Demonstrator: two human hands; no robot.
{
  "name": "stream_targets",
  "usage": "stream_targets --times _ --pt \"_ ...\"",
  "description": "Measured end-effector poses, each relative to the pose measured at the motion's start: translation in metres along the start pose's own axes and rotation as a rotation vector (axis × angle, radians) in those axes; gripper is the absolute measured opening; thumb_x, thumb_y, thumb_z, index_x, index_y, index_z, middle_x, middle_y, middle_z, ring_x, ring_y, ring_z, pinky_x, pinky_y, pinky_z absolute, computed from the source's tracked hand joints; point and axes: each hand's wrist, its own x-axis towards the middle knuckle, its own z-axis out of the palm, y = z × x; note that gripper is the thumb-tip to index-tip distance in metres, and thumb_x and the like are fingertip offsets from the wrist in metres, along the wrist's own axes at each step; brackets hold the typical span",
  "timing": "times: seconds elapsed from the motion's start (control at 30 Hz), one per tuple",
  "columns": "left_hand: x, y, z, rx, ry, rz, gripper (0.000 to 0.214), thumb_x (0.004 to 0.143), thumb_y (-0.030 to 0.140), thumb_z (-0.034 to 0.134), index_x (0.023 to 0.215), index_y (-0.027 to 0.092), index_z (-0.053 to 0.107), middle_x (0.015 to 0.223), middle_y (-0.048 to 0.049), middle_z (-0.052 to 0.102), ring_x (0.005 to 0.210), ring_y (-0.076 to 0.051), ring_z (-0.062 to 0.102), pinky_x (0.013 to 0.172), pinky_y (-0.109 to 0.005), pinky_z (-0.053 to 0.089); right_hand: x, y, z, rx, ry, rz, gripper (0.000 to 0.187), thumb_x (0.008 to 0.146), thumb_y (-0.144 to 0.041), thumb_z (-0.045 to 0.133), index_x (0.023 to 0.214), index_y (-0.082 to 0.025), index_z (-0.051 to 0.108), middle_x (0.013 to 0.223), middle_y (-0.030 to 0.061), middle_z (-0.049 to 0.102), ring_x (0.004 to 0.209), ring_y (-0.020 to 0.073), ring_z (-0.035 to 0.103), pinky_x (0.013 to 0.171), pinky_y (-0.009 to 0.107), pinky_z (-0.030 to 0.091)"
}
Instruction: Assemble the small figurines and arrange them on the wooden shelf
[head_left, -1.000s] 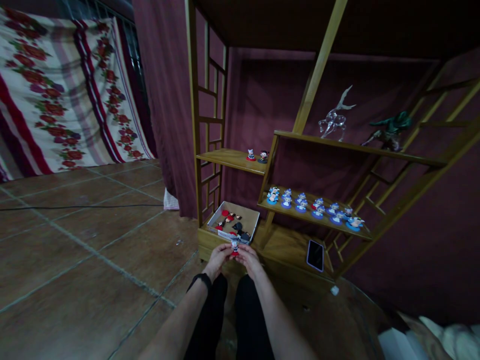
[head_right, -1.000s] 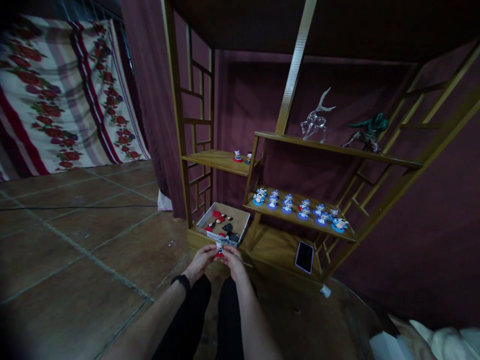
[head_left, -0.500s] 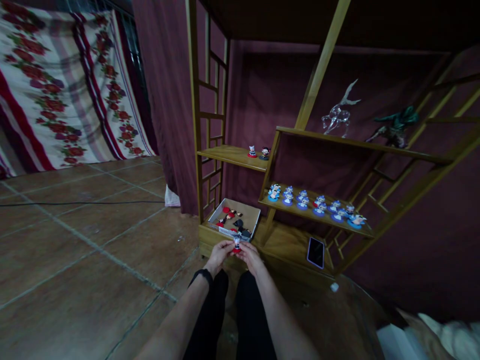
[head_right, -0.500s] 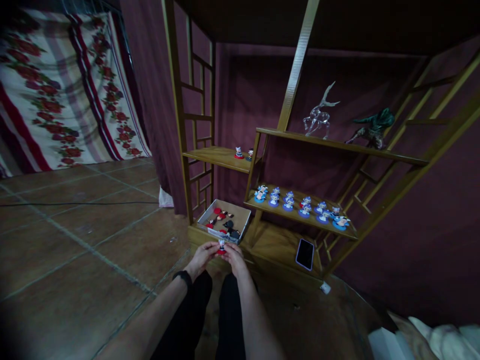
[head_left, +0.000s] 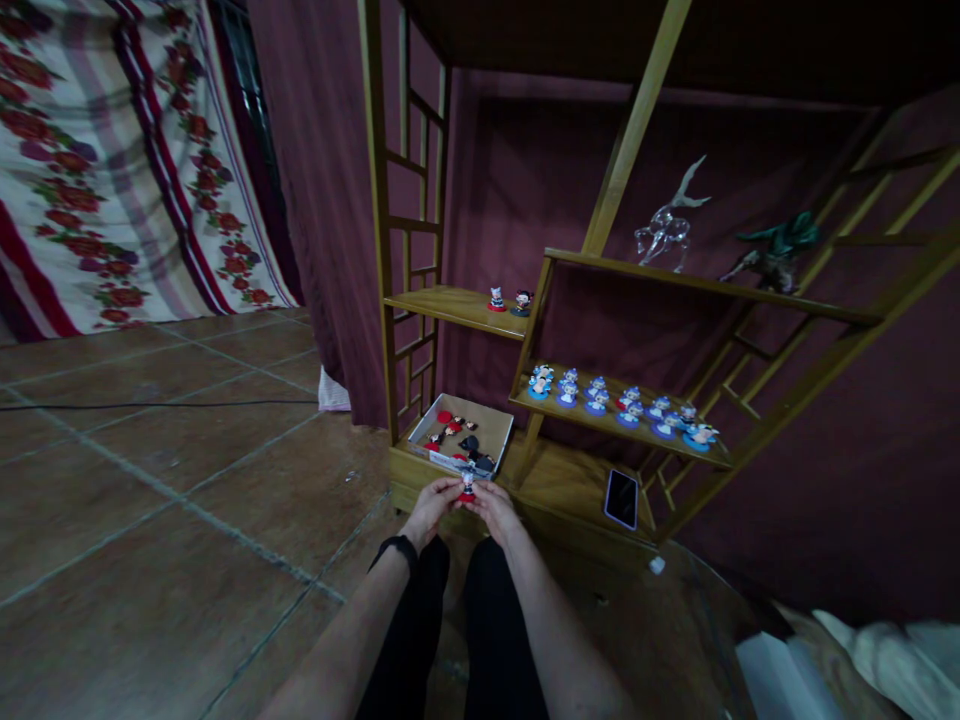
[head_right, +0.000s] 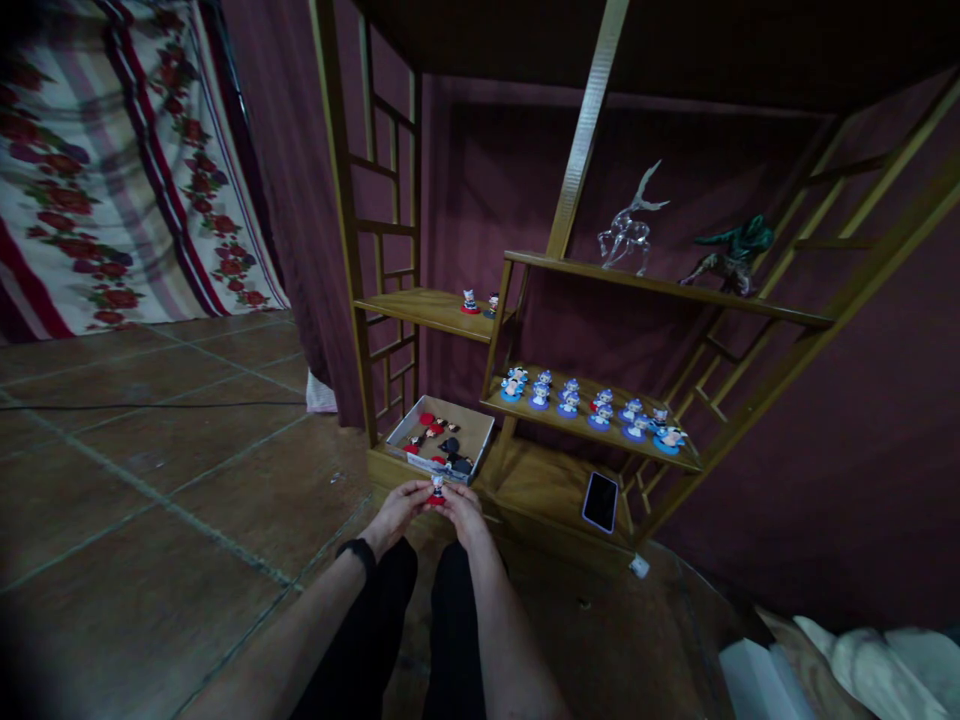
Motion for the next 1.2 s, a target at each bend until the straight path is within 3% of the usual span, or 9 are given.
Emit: stream_targets --times 0.3,0.83,1.2 --pt "0.0 -0.0012 0.0 0.036 -0.057 0.023 0.045 0.048 0.023 0.08 0.089 0.013 0.066 0.079 -0.0073 0.069 0.069 -0.015 0.062 0.068 -0.026 0.044 -0.0021 -0.0042 0.0023 0.002 -0.008 -0.004 0.032 0.053 -0.027 0.076 0.081 -0.016 0.067 0.088 0.0067 0.069 0.083 0.0185 0.063 0.079 0.033 0.046" --pt "0.0008 -0.0038 0.003 0.118 0.003 0.119 0.041 0.044 0.021 0.08 0.082 0.013 0.069 0.074 -0.0053 0.069 0.066 -0.016 0.06 0.07 -0.028 0.044 -0.0023 -0.0031 0.0033 -0.031 0.029 -0.004 0.03 0.051 -0.022 0.073 0.08 -0.018 0.065 0.082 0.0032 0.068 0.074 0.0157 0.062 0.071 0.03 0.047" --pt "-0.0006 -0.0009 0.0064 0.121 -0.005 0.094 0.036 0.046 0.021 0.078 0.08 0.013 0.067 0.073 -0.0062 0.069 0.068 -0.016 0.06 0.069 -0.028 0.045 0.0012 0.0001 0.0014 -0.026 0.033 0.004 0.028 0.052 -0.022 0.073 0.078 -0.017 0.064 0.08 0.0039 0.069 0.074 0.0161 0.063 0.074 0.032 0.047"
